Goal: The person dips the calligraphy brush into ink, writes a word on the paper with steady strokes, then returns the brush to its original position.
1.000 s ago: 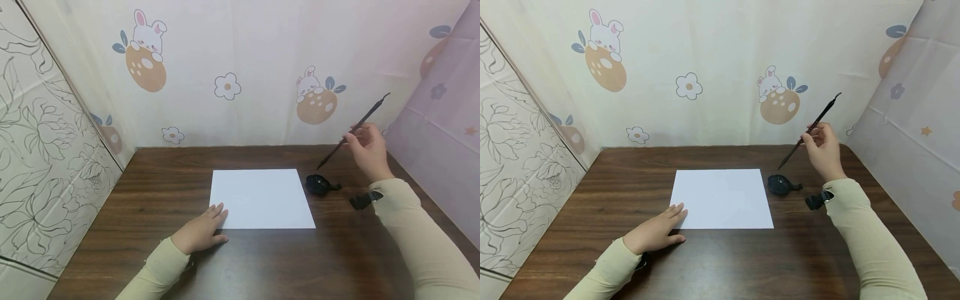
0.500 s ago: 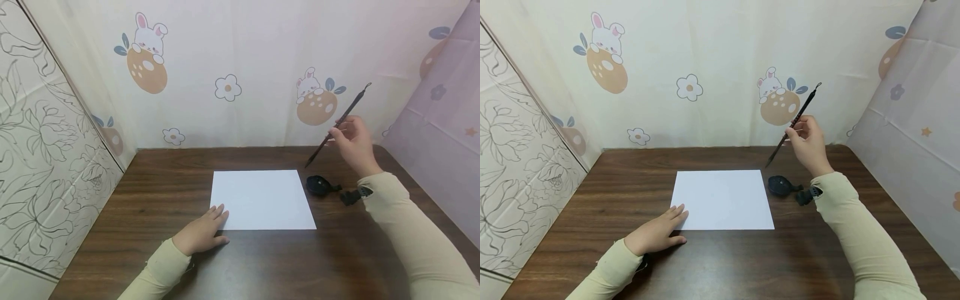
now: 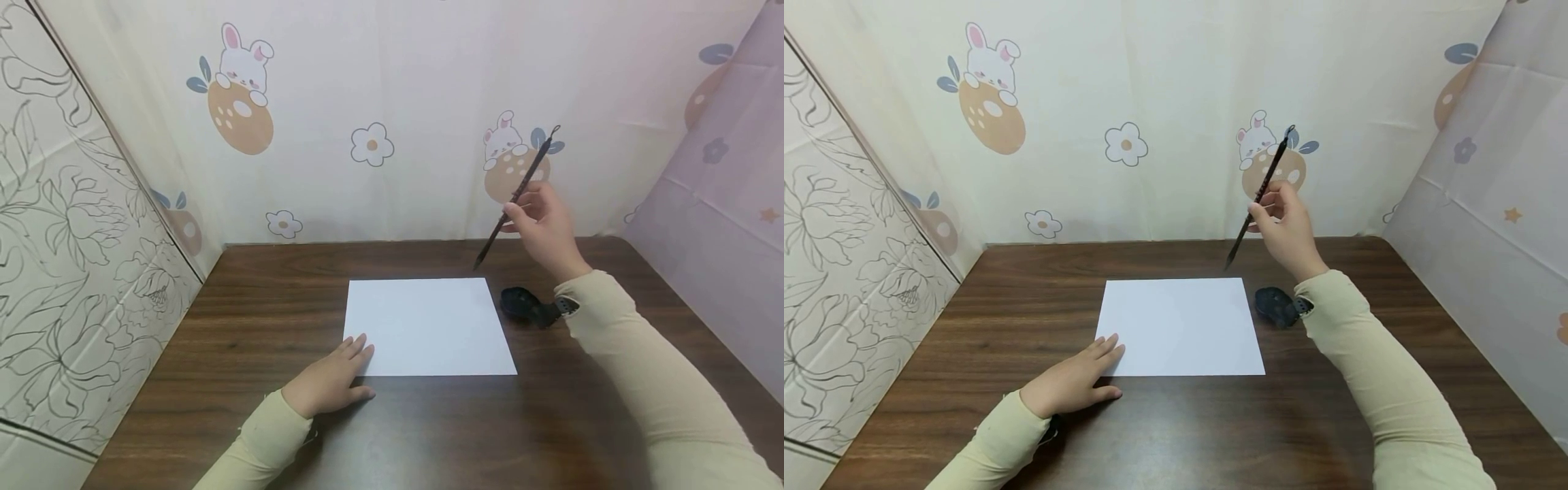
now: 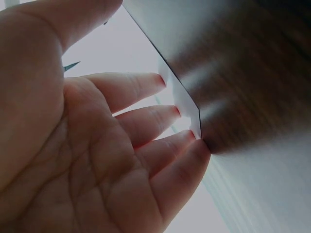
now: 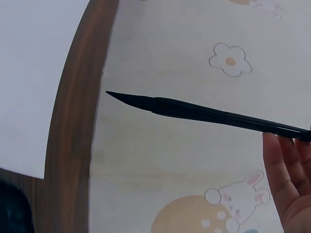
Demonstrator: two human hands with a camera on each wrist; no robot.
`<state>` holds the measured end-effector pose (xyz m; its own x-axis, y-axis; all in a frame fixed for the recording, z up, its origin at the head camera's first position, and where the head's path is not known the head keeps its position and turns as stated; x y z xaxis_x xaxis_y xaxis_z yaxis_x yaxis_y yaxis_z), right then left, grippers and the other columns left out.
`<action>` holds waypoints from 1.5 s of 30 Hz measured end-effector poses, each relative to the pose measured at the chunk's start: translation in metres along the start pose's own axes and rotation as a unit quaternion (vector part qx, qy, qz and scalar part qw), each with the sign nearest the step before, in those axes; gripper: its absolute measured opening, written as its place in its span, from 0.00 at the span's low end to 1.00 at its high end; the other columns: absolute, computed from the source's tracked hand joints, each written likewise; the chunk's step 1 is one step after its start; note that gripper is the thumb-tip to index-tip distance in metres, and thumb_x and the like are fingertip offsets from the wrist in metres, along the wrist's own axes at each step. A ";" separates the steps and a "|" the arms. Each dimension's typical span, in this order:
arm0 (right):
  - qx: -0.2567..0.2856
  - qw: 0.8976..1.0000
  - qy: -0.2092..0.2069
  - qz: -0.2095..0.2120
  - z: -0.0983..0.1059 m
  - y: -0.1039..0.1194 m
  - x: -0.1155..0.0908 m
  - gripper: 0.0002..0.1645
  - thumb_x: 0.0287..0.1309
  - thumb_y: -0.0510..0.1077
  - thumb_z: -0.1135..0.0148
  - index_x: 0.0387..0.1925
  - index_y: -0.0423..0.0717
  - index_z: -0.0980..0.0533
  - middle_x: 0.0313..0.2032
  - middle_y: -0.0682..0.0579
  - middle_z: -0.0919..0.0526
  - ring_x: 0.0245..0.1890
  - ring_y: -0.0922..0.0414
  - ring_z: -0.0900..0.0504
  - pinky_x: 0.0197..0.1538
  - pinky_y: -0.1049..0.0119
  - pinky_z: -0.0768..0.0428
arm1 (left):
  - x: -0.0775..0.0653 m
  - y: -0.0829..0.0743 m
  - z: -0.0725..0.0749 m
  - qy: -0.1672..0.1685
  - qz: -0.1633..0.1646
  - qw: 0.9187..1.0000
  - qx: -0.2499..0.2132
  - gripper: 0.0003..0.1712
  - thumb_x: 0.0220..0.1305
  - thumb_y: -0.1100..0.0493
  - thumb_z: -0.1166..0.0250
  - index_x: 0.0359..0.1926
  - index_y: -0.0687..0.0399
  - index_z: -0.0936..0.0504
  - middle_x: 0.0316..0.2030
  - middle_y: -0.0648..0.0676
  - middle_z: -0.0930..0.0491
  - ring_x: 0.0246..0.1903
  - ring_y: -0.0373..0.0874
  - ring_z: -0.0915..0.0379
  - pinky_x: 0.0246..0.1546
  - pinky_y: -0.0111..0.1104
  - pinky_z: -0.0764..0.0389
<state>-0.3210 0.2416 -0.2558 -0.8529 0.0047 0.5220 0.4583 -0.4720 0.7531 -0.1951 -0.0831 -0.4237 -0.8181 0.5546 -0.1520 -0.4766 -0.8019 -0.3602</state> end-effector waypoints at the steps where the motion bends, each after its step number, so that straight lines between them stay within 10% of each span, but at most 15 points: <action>1: 0.001 1.000 0.002 -0.001 -0.003 0.002 0.001 0.18 0.66 0.42 0.41 0.55 0.48 0.31 0.38 0.58 0.23 0.35 0.70 0.18 0.36 0.78 0.17 | 0.000 0.000 0.000 0.000 0.001 1.000 0.000 0.43 0.63 0.46 0.34 0.72 0.62 0.37 0.74 0.63 0.44 0.74 0.62 0.50 0.71 0.52 0.39; 21: 0.017 0.997 0.068 0.021 -0.069 0.024 0.008 0.20 0.67 0.42 0.42 0.56 0.39 0.34 0.42 0.44 0.23 0.40 0.50 0.16 0.40 0.66 0.13 | -0.001 -0.001 0.001 0.000 0.000 1.000 -0.007 0.42 0.63 0.47 0.34 0.72 0.62 0.37 0.74 0.64 0.45 0.74 0.62 0.50 0.71 0.52 0.40; 45: 0.061 0.990 0.124 0.026 -0.142 0.030 0.000 0.15 0.67 0.41 0.41 0.52 0.43 0.32 0.42 0.42 0.24 0.41 0.48 0.17 0.45 0.55 0.14 | -0.002 -0.002 0.001 -0.004 -0.005 1.000 -0.001 0.42 0.63 0.47 0.34 0.71 0.63 0.37 0.74 0.65 0.44 0.73 0.64 0.49 0.71 0.53 0.39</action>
<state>-0.3430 0.1021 -0.2897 -0.8554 -0.2407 0.4585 0.5173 -0.3560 0.7782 -0.1933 -0.0829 -0.4218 -0.8161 0.5604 -0.1410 -0.4838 -0.7961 -0.3635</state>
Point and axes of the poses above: each hand's wrist, its own x-axis towards the middle knuckle, its own z-axis out of the back of the hand, y = z × x, the point moved 7 cm from there along x, towards the middle knuckle
